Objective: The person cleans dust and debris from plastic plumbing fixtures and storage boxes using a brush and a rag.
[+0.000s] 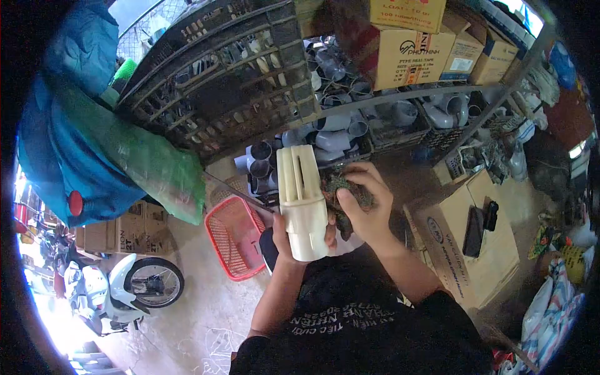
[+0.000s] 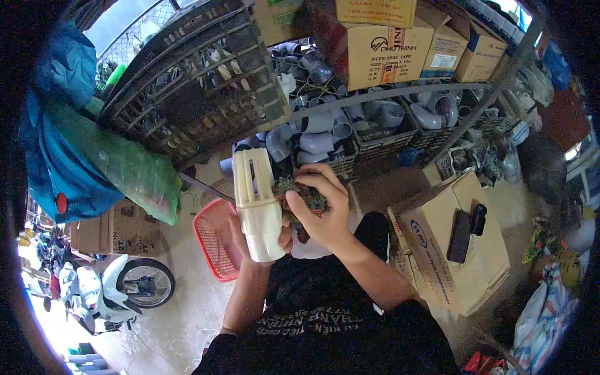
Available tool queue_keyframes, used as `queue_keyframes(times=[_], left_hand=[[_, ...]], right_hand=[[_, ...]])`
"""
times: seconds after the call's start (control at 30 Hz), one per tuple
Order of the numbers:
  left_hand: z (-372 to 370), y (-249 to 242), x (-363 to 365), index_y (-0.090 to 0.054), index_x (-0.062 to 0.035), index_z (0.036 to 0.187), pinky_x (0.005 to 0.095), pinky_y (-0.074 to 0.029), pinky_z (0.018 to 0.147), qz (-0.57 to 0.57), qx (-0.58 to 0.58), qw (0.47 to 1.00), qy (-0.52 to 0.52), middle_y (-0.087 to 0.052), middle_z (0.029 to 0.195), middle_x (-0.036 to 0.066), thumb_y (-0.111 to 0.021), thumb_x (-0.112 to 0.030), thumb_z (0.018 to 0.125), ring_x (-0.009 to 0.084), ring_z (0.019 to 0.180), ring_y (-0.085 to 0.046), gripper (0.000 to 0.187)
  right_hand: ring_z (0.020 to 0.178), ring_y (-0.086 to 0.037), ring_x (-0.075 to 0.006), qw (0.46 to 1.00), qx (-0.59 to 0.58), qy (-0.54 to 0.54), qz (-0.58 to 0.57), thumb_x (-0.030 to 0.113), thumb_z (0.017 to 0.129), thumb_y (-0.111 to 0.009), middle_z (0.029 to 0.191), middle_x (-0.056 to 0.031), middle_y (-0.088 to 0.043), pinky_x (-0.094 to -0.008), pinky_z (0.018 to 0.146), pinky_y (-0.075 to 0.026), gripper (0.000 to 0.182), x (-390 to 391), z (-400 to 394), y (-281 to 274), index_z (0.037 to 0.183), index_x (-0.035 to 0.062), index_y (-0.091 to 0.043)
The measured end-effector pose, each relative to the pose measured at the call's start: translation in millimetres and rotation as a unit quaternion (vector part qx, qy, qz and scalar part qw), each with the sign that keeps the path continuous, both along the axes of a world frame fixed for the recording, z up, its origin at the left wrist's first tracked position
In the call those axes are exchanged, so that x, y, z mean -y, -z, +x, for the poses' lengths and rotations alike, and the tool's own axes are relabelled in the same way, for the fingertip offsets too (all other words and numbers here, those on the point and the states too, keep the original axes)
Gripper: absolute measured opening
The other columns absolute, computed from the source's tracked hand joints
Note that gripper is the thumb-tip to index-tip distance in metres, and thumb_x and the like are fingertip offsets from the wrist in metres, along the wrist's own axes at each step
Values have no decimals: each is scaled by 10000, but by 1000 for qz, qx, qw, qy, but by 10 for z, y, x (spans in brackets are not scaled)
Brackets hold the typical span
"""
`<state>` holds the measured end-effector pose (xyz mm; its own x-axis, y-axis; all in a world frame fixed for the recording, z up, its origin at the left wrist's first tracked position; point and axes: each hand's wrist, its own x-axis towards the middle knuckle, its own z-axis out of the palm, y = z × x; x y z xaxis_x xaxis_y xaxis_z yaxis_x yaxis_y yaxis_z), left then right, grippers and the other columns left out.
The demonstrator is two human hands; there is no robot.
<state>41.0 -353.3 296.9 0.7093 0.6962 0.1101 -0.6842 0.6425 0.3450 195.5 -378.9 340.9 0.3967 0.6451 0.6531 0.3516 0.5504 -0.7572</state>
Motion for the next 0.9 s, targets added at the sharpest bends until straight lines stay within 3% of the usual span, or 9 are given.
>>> queue_keyframes(times=[0.1,0.23,0.27,0.47,0.57,0.67,0.77,0.83,0.9], left_hand=[[51,25,5,-406,-20,1303,429,-498,492,-30,38,999,10,-592,959,198,-410,-754,791,318,605,-586,895],[43,11,-49,-410,-76,1344,441,-540,789,-87,46,992,-81,-569,1168,190,-348,-634,901,314,952,-616,715],[41,-28,-101,-388,-83,1371,411,-494,912,25,45,996,-73,-553,1227,165,-342,-573,934,301,1085,-566,658],[59,-70,-11,-401,-83,1351,394,-515,862,40,-57,992,-101,-555,1204,151,-355,-612,914,269,1034,-591,688],[-59,-29,-52,-422,-70,1316,374,-517,848,128,-79,988,26,-573,1146,140,-353,-682,874,238,1017,-597,759],[62,-261,95,-436,-5,1276,345,-530,789,116,-262,950,-126,-613,1073,142,-279,-681,893,236,943,-630,794],[90,-258,39,-392,-46,1301,362,-480,912,89,-262,946,-168,-525,1204,145,-271,-596,944,236,1089,-557,667],[97,-129,-29,-347,-31,1318,355,-481,898,48,-249,952,-174,-526,1183,131,-310,-546,960,221,1074,-557,628],[98,-124,-66,-324,-33,1320,337,-482,873,119,-264,940,-180,-527,1162,128,-335,-530,961,208,1050,-560,613]], right_hand=[[886,-610,-244,998,63,3,-6,94,733,-733,996,-157,-593,-318,760,-485,228,-3,-1,-150,893,-23,-622],[821,-603,-254,983,180,32,-34,123,664,-781,919,-131,-579,-336,710,-484,223,222,-201,-122,798,38,-625],[802,-590,-288,970,243,25,-9,150,626,-790,926,-110,-534,-366,670,-498,259,275,-196,-164,770,54,-597],[762,-592,-265,964,263,-20,15,158,620,-800,902,-103,-550,-350,614,-497,264,249,-43,-281,750,57,-595],[715,-592,-263,985,162,52,-14,166,650,-798,890,-107,-563,-326,596,-492,271,-5,77,-367,720,38,-570],[763,-578,-278,982,175,67,-7,146,647,-784,933,-107,-555,-345,639,-487,244,79,-41,-378,787,49,-608],[822,-563,-259,963,267,27,3,164,609,-782,972,-84,-546,-374,684,-480,274,313,-148,-268,833,95,-640],[811,-567,-251,926,378,-10,21,191,605,-776,977,-74,-547,-365,681,-483,285,401,-263,-165,842,104,-644],[796,-574,-231,932,361,23,32,204,646,-768,949,-75,-559,-340,675,-484,225,353,-250,-215,797,90,-648]])
